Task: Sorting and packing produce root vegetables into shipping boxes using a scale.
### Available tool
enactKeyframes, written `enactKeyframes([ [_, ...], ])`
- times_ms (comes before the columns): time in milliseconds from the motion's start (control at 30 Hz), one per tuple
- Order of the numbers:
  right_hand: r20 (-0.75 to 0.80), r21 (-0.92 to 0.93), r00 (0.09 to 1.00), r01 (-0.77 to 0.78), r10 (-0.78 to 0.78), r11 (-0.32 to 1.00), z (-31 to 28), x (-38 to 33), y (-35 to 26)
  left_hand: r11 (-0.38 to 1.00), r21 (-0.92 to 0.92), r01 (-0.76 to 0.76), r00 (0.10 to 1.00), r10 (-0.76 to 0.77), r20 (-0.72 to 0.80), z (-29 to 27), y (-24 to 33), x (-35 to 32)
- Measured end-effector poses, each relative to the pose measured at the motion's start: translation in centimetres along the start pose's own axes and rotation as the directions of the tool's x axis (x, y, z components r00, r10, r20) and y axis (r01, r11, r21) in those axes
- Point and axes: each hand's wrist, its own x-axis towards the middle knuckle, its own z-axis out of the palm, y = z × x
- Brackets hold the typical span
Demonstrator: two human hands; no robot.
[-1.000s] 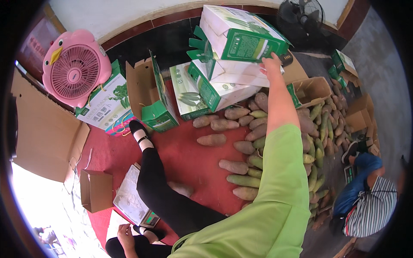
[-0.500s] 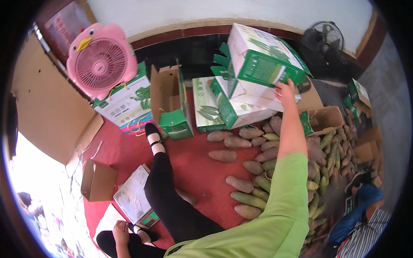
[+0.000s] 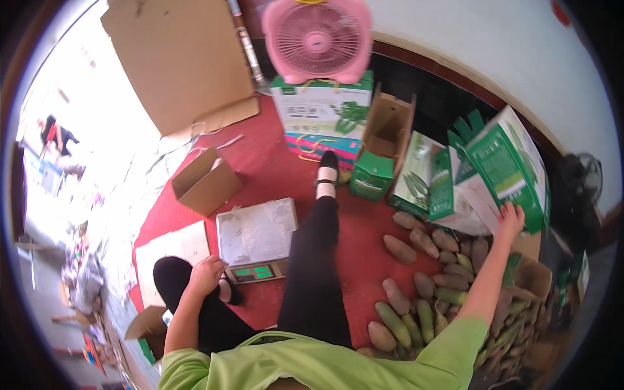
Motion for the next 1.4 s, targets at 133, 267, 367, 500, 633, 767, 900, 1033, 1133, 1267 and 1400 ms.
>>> enactKeyframes([
  [133,0.05,-0.051,0.994,0.099,-0.096,0.994,-0.8,-2.2,-1.2,0.998,0.036,-0.042,0.999,0.041,0.019,0.3,-1.3,-0.9],
  [267,0.081,-0.115,0.978,0.201,-0.192,0.973,-3.3,-2.5,-4.6,0.997,0.015,-0.071,0.997,0.071,-0.016,0.0,-1.4,-0.9],
  [367,0.136,-0.196,0.962,0.261,-0.237,0.945,-2.5,-5.4,-9.9,1.0,-0.028,-0.003,1.0,0.004,0.003,0.2,-2.0,-1.2],
  [500,0.176,-0.373,0.872,0.488,-0.456,0.789,-0.4,-8.9,-15.4,0.999,0.01,-0.044,0.999,0.044,0.026,0.3,-2.6,-1.5],
  [633,0.312,-0.434,0.827,0.562,-0.467,0.705,2.6,-12.7,-18.4,0.996,0.0,-0.085,0.996,0.085,-0.035,-0.1,-2.4,-2.3],
  [767,0.559,-0.356,0.713,0.668,-0.423,0.654,7.2,-19.2,-20.3,0.995,-0.04,-0.09,0.995,0.088,-0.052,-0.5,-2.5,-2.8],
  [900,0.705,-0.219,0.577,0.73,-0.412,0.647,11.0,-24.3,-21.2,0.995,-0.062,-0.079,0.996,0.076,-0.057,-1.1,-2.3,-3.3],
  [1033,0.786,-0.127,0.434,0.81,-0.44,0.572,14.5,-27.7,-21.5,0.995,-0.083,-0.063,0.996,0.057,-0.072,-1.3,-2.6,-3.3],
  [1133,0.82,-0.027,0.346,0.819,-0.456,0.573,17.1,-30.0,-21.3,0.992,-0.09,-0.086,0.992,0.077,-0.099,-1.3,-3.0,-3.3],
  [1267,0.873,0.12,0.238,0.742,-0.426,0.66,21.8,-35.1,-19.4,0.988,-0.155,-0.022,0.978,-0.01,-0.207,-2.4,-3.1,-3.4],
  [1400,0.951,0.208,0.09,0.52,-0.296,0.828,26.6,-41.0,-13.2,0.979,-0.202,0.039,0.926,-0.111,-0.362,-2.1,-3.9,-4.3],
])
